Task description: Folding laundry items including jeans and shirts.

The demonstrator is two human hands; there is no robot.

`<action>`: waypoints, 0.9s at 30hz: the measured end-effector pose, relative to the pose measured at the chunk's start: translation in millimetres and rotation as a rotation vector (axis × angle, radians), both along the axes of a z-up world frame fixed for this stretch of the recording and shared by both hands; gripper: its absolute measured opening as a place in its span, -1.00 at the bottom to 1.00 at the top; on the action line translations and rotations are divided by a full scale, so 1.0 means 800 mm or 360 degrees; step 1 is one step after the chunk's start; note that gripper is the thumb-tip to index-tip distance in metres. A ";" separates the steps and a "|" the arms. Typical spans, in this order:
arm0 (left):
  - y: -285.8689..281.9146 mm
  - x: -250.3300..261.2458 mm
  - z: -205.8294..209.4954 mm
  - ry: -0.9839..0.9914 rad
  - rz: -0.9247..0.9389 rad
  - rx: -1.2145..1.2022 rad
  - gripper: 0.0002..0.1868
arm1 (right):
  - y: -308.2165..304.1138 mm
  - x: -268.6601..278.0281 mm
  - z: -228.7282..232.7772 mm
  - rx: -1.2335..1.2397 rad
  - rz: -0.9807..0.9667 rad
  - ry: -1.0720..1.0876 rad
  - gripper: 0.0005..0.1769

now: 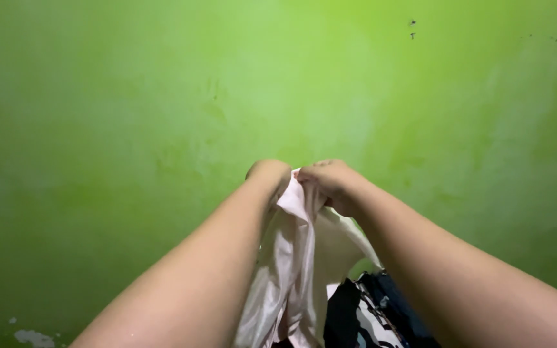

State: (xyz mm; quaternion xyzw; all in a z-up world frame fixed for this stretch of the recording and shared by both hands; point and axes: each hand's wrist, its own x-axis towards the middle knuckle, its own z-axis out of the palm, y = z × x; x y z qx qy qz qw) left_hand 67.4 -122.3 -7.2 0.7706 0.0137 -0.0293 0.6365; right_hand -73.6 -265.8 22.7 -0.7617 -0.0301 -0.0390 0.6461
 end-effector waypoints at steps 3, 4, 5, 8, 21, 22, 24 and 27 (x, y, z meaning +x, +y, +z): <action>0.005 0.007 -0.007 0.0054 0.0043 -0.0059 -0.67 | 0.000 0.000 -0.004 0.0024 0.0041 -0.0080 -0.71; 0.003 0.009 -0.009 0.0058 0.0035 -0.0059 -0.67 | 0.001 -0.003 -0.004 0.0024 0.0033 -0.0076 -0.71; 0.002 0.012 -0.008 0.0075 0.0057 -0.0090 -0.70 | 0.002 -0.006 -0.002 -0.0074 0.0034 -0.0170 -0.69; 0.004 0.017 -0.007 0.0109 0.0103 -0.0150 -0.75 | 0.009 -0.023 0.005 -0.0157 0.0086 -0.0305 -0.65; 0.021 -0.152 0.044 0.0018 0.0076 -0.0491 -0.87 | 0.018 -0.084 0.019 -0.0666 0.0069 -0.0656 -0.63; 0.024 -0.121 0.030 0.0015 0.0077 -0.0495 -0.87 | 0.013 -0.088 0.022 -0.0669 0.0070 -0.0659 -0.63; 0.032 -0.058 0.003 0.0071 -0.0329 0.0154 -0.79 | 0.006 -0.093 0.027 -0.0497 0.0092 -0.0698 -0.64; 0.059 -0.111 -0.063 0.0067 -0.0337 0.0304 -0.85 | 0.000 -0.108 0.042 -0.0304 0.0151 -0.0716 -0.65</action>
